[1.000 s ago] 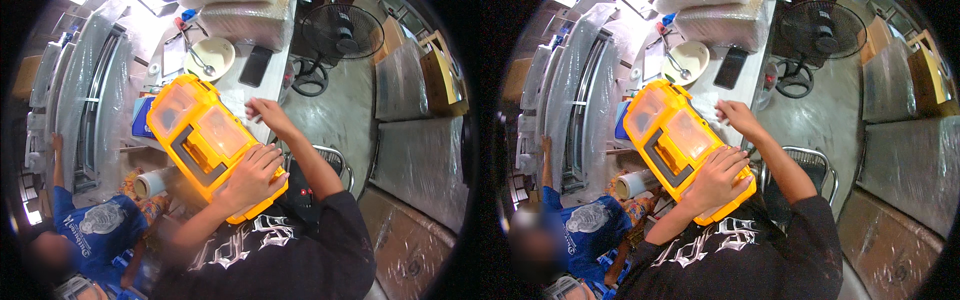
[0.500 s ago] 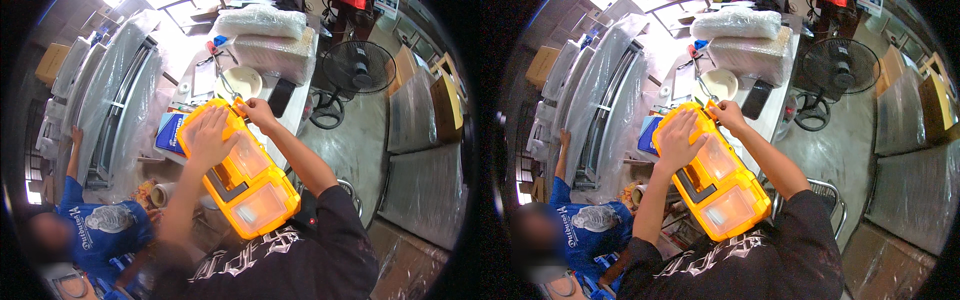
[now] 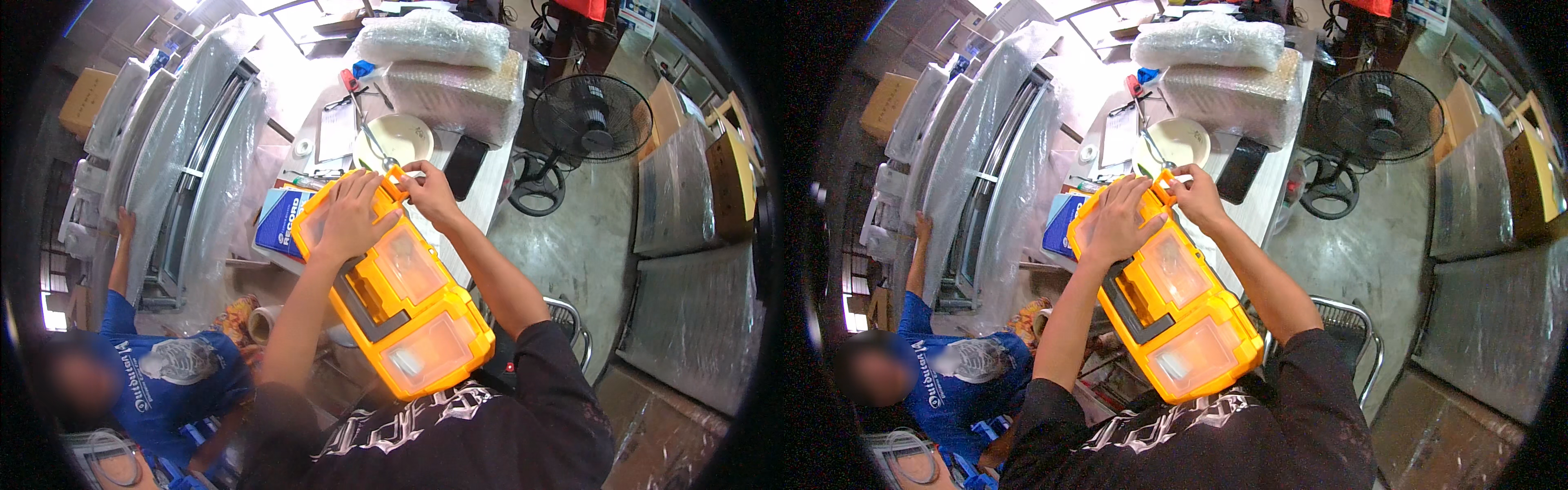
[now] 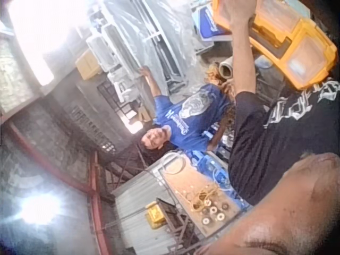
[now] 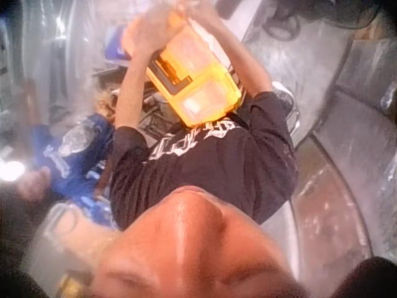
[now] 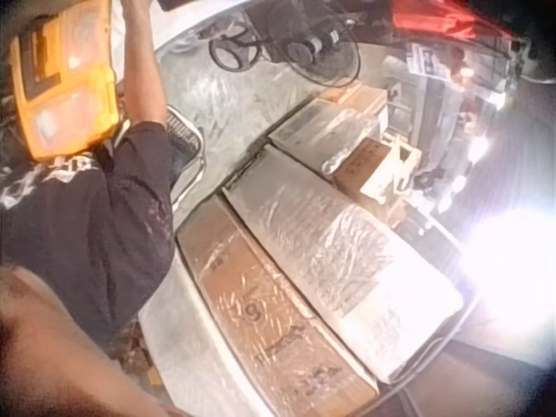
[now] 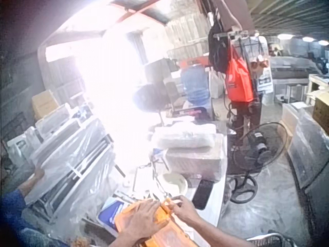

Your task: The person opens a yellow toolbox, removes a tape dispenser, and places the toolbox on a chair. Then the person wraps a large glass pane with bubble wrap and secures it with tape. Another person assists by holding the glass and handing over the tape dispenser.

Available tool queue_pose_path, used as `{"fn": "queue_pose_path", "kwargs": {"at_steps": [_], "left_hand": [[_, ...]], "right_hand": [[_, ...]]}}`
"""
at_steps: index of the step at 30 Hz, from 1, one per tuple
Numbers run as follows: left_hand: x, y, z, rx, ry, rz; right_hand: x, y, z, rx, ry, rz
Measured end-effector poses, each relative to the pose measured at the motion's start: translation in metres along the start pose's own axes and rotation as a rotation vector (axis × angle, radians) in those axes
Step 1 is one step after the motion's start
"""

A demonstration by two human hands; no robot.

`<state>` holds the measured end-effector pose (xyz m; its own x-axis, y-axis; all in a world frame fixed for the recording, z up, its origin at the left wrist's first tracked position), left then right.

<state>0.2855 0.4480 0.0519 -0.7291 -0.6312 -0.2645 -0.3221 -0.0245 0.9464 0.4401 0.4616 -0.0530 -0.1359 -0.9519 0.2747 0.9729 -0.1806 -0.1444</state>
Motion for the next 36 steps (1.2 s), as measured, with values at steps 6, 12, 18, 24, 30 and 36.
{"fn": "queue_pose_path", "kwargs": {"at_steps": [6, 12, 18, 24, 30, 36], "left_hand": [[-0.002, -0.003, 0.003, -0.014, -0.027, -0.001], [-0.006, -0.003, 0.001, -0.072, -0.046, 0.049], [-0.02, -0.006, 0.017, -0.037, 0.045, 0.2], [-0.036, -0.016, 0.036, -0.133, 0.065, 0.16], [-0.031, -0.016, 0.037, -0.148, 0.048, 0.172], [-0.035, -0.014, 0.035, -0.124, 0.092, 0.206]], "right_hand": [[-0.013, -0.01, -0.048, -0.289, -0.239, 0.088], [-0.012, -0.007, -0.046, -0.235, -0.19, 0.143], [-0.017, -0.006, -0.026, -0.095, -0.121, 0.173], [-0.009, -0.008, -0.022, -0.209, -0.128, 0.195], [-0.01, -0.008, -0.024, -0.278, -0.099, 0.18], [-0.016, -0.013, -0.055, -0.515, -0.318, 0.231]]}}
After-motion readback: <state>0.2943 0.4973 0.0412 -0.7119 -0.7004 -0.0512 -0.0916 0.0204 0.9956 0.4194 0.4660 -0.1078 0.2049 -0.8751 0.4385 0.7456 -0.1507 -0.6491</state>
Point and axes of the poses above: each hand's wrist, its own x-axis away from the middle knuckle, its own y-axis out of the back of the hand, z = x × y, the point moved 6 cm from there along -x, towards the middle knuckle, and after that the axes turned 7 degrees about -y, right-handed, at the moved point
